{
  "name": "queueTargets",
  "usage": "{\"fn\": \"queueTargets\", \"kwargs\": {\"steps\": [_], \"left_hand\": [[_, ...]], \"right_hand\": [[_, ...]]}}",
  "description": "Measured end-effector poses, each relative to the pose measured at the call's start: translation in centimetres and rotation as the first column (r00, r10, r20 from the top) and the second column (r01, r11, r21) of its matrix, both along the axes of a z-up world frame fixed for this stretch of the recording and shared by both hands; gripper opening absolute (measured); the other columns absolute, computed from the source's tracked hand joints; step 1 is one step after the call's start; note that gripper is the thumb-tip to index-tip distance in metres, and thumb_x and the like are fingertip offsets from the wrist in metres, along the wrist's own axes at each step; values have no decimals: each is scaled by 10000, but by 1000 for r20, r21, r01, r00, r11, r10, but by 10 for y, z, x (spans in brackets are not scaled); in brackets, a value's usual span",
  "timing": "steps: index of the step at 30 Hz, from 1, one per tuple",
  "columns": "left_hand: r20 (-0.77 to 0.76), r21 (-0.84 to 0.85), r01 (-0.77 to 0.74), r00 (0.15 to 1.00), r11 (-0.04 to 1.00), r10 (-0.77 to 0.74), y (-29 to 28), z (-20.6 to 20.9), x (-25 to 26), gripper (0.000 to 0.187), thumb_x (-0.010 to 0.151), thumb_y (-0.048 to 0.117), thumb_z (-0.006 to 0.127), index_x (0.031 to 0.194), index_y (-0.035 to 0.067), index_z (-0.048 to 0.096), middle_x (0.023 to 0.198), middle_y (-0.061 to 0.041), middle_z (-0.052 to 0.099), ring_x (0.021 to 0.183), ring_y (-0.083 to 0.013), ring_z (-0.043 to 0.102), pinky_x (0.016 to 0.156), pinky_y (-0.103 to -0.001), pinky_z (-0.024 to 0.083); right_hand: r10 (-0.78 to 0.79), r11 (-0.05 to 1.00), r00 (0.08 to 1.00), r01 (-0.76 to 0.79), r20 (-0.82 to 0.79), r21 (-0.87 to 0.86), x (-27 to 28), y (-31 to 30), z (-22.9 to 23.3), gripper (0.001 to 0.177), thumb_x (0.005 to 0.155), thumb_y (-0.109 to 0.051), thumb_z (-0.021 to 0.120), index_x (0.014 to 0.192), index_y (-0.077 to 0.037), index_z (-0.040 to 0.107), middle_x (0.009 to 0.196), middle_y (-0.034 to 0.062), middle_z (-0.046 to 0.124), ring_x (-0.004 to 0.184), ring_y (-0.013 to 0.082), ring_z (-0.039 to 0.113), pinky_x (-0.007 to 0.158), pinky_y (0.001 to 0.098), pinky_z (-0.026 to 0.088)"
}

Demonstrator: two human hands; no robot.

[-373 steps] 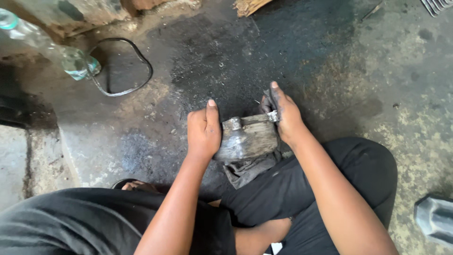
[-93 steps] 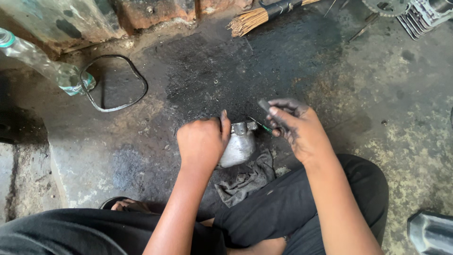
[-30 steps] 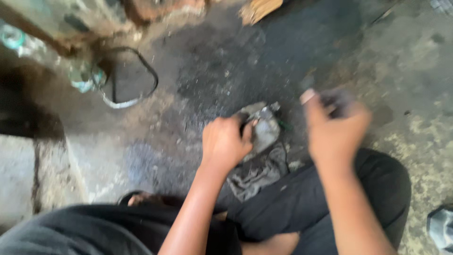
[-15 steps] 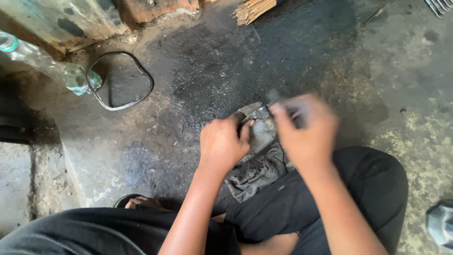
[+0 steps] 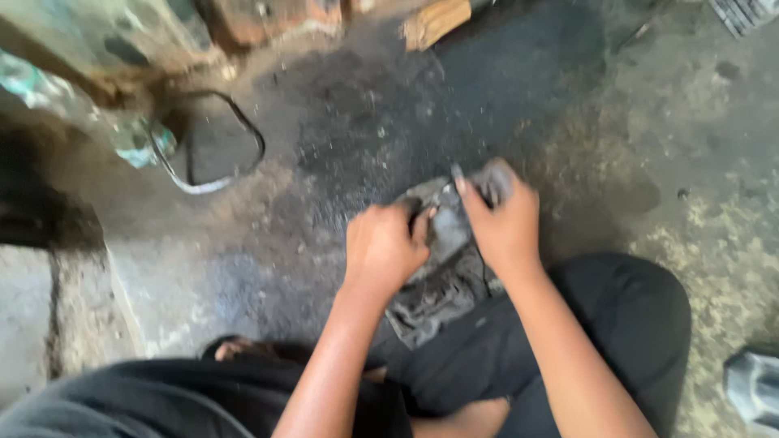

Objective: The person sits on the floor and scrubs a small, dark metal object with a cloth. They rotate the object to clean different sides and then use a small green-handled tool to scrape or pick at specific areas. The person continues to wipe and scrub the object with the cloth throughout the clip.

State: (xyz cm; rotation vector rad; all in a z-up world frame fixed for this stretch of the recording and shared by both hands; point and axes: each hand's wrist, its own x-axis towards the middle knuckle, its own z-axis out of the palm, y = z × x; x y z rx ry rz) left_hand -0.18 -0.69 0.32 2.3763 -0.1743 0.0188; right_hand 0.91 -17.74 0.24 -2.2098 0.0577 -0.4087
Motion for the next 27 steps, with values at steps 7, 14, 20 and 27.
{"fn": "queueTargets", "kwargs": {"steps": [7,14,20,27], "left_hand": [[20,-29,-5,1000,1000,6,6,1,3,225,889,318,692,917,115,785,722,-213,707,717,-433,693,673,-533,536],[-32,-19,-5,999,1000,4,5,-5,3,243,890,328,689,890,97,767,716,-214,704,718,-429,696,679,-529,539],[9,-46,-21,1000,999,21,5,-1,2,243,877,320,693,916,93,770,711,-219,703,710,-434,694,670,-533,537],[-32,-20,-29,999,999,29,4,-3,3,239,891,327,679,924,109,770,719,-208,713,724,-426,701,686,-523,543]], "right_hand": [[6,962,995,20,-95,273,4,-5,0,217,958,-92,757,849,-49,574,718,4,575,606,51,503,534,282,400],[109,938,976,-39,187,-344,-16,10,2,183,919,-105,807,895,-9,653,748,91,633,675,83,630,621,347,487],[-173,981,977,182,122,-73,-4,-7,3,223,989,-101,781,885,7,616,677,59,576,619,98,502,585,301,426],[-119,992,991,116,59,48,-14,18,-15,249,967,-71,746,830,-16,544,663,-16,480,620,53,408,549,284,362]]}}
